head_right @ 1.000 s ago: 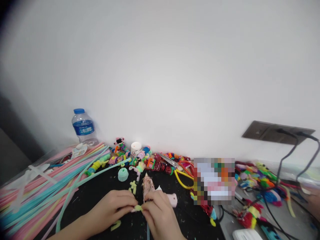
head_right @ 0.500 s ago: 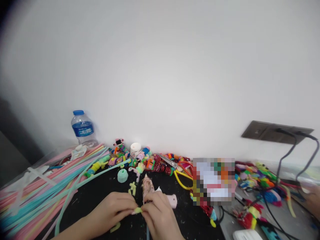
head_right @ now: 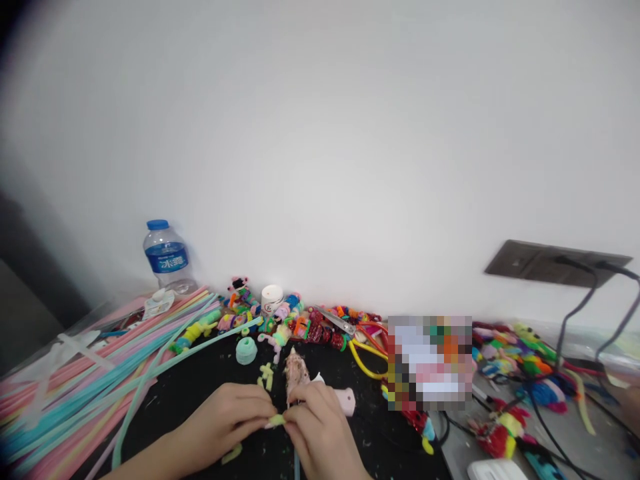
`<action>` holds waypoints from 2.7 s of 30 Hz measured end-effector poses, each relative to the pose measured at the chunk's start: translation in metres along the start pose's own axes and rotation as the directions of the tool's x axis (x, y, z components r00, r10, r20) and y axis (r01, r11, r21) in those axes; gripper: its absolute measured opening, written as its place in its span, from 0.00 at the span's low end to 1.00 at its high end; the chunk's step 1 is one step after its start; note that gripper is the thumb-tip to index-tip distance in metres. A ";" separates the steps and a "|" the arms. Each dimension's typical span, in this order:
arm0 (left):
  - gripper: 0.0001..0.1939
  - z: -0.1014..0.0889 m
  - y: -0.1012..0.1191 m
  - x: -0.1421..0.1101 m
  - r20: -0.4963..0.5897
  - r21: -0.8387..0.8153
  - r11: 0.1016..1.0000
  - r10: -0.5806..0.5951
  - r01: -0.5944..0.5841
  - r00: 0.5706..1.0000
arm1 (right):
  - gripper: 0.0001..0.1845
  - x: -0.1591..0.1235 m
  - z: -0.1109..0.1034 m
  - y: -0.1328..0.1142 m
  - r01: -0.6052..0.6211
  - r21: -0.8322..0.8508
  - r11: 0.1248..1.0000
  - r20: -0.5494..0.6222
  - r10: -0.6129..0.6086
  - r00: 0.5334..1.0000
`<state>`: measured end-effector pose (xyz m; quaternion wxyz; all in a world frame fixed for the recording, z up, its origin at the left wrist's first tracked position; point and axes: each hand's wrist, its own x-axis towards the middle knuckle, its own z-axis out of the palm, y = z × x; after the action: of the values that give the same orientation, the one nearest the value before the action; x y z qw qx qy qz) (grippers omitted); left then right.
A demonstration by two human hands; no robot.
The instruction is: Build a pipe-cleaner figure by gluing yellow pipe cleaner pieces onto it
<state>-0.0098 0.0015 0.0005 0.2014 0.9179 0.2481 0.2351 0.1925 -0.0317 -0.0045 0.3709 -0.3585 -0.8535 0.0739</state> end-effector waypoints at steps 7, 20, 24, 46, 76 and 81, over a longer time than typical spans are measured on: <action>0.08 0.001 -0.001 0.000 -0.032 -0.042 0.999 -0.015 0.014 0.999 | 0.09 0.000 -0.002 -0.001 -0.017 -0.010 1.000 0.014 0.018 1.000; 0.08 0.001 0.001 0.001 -0.019 -0.013 1.000 -0.010 0.010 1.000 | 0.08 0.003 -0.004 -0.001 0.000 -0.080 0.997 -0.004 -0.001 1.000; 0.10 0.003 0.000 0.000 -0.050 0.022 1.000 0.009 -0.008 0.999 | 0.07 0.003 -0.003 -0.001 0.011 -0.095 0.995 -0.017 -0.013 1.000; 0.11 0.003 -0.002 -0.001 -0.057 0.149 0.987 0.070 -0.061 0.996 | 0.07 0.000 -0.002 0.000 -0.033 -0.038 0.999 -0.015 0.032 0.999; 0.11 0.002 -0.002 -0.001 -0.097 0.033 0.999 0.008 -0.004 0.995 | 0.08 0.003 -0.003 -0.003 -0.102 0.077 0.992 -0.069 0.108 0.992; 0.10 0.001 -0.002 -0.001 -0.095 0.003 1.000 -0.017 0.018 0.995 | 0.08 0.002 -0.002 -0.002 -0.123 0.102 0.987 -0.075 0.131 0.989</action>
<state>-0.0109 0.0021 -0.0012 0.1897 0.9040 0.2658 0.2760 0.1917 -0.0321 -0.0006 0.4169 -0.3964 -0.8085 0.1240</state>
